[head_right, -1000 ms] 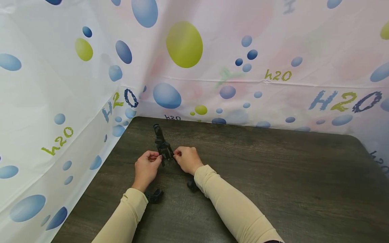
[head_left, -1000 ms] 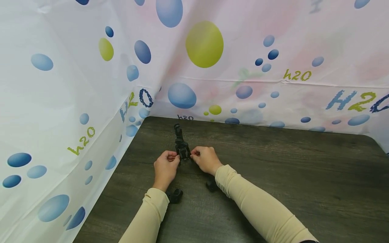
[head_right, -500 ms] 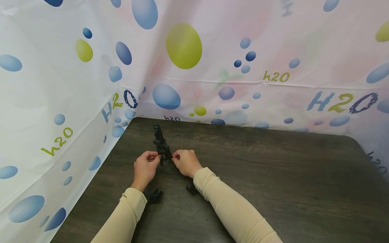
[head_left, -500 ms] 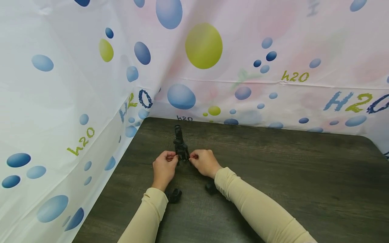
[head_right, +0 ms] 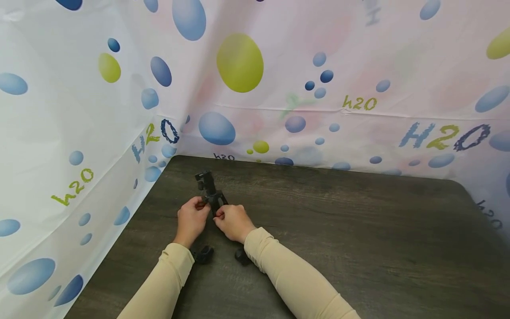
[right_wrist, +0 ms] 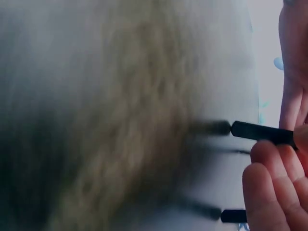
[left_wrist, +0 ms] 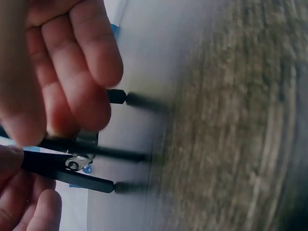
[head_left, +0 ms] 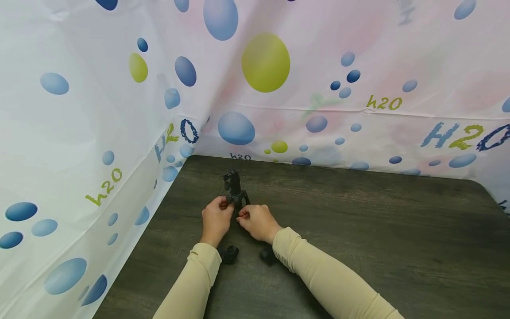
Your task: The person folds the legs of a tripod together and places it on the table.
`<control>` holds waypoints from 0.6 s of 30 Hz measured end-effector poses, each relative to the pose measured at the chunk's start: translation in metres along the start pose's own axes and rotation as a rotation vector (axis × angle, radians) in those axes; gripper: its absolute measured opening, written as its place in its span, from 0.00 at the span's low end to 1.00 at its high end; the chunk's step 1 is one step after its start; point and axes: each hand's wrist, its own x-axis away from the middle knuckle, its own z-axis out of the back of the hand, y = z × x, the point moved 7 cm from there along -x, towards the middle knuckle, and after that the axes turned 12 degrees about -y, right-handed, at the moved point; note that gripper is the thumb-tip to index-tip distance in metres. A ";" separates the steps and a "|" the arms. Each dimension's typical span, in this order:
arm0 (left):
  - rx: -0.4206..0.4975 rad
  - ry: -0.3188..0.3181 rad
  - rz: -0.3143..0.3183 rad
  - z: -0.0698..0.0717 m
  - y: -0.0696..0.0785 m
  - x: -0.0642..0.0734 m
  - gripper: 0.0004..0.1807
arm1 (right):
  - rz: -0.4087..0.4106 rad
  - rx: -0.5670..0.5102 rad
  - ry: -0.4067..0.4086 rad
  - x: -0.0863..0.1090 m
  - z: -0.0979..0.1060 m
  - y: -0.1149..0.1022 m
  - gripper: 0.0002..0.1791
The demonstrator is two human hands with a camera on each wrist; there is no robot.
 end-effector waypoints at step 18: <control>0.024 -0.082 0.001 0.003 -0.006 0.019 0.12 | -0.096 0.011 0.145 0.011 0.015 0.021 0.04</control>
